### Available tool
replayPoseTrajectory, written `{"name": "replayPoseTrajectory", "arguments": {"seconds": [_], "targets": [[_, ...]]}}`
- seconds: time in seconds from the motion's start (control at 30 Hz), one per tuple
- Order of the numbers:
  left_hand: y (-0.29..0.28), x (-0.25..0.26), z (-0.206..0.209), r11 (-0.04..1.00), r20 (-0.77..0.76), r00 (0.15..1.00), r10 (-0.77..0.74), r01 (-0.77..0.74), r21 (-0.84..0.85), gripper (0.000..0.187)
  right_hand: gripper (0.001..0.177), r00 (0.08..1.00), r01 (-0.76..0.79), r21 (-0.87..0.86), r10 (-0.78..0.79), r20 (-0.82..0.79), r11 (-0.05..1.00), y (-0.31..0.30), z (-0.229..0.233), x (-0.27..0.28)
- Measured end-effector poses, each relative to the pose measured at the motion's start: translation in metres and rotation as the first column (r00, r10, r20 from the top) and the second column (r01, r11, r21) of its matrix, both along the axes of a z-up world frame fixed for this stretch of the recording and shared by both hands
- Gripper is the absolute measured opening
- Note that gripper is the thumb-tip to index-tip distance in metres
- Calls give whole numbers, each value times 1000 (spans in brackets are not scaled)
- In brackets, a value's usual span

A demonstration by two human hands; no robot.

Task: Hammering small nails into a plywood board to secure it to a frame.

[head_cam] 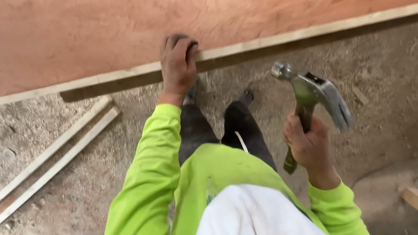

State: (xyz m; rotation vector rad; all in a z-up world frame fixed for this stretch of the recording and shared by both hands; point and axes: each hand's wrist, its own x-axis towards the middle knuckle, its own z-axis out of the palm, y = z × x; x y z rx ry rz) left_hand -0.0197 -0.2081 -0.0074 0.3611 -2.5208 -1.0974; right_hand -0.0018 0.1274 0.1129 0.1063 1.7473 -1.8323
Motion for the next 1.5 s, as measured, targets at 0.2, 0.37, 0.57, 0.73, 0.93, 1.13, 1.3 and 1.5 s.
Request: {"name": "replayPoseTrajectory", "arguments": {"seconds": [0.2,0.37,0.57,0.73,0.93,1.13,1.3,1.5], "targets": [[-12,-8,-9,999,-53,998,-36,37,23,8,27,991,-93,154,106,-79,984,-71,21,2],[-14,-13,-9,999,-43,998,-36,35,-22,11,30,995,-97,58,96,6,994,-102,18,-2],[-16,-15,-14,999,-62,997,-34,32,-35,10,41,972,-146,230,182,-146,962,-151,33,-18],[-17,-15,-15,999,-33,999,-38,37,-25,7,41,913,-165,450,308,-267,878,-177,6,-31],[-19,-8,-21,999,-6,999,-40,40,-24,8,42,859,-111,632,395,-327,767,-183,-29,-35],[-31,-1,-17,983,-29,997,-69,73,168,43,39,934,-47,420,189,-302,906,-186,35,-22],[-43,-5,-13,734,-79,996,33,29,679,73,39,666,7,429,316,-676,903,-167,-42,-16],[-44,-6,-10,827,-15,999,51,-33,561,73,29,969,-50,490,162,-188,870,-178,-17,-24]]}}
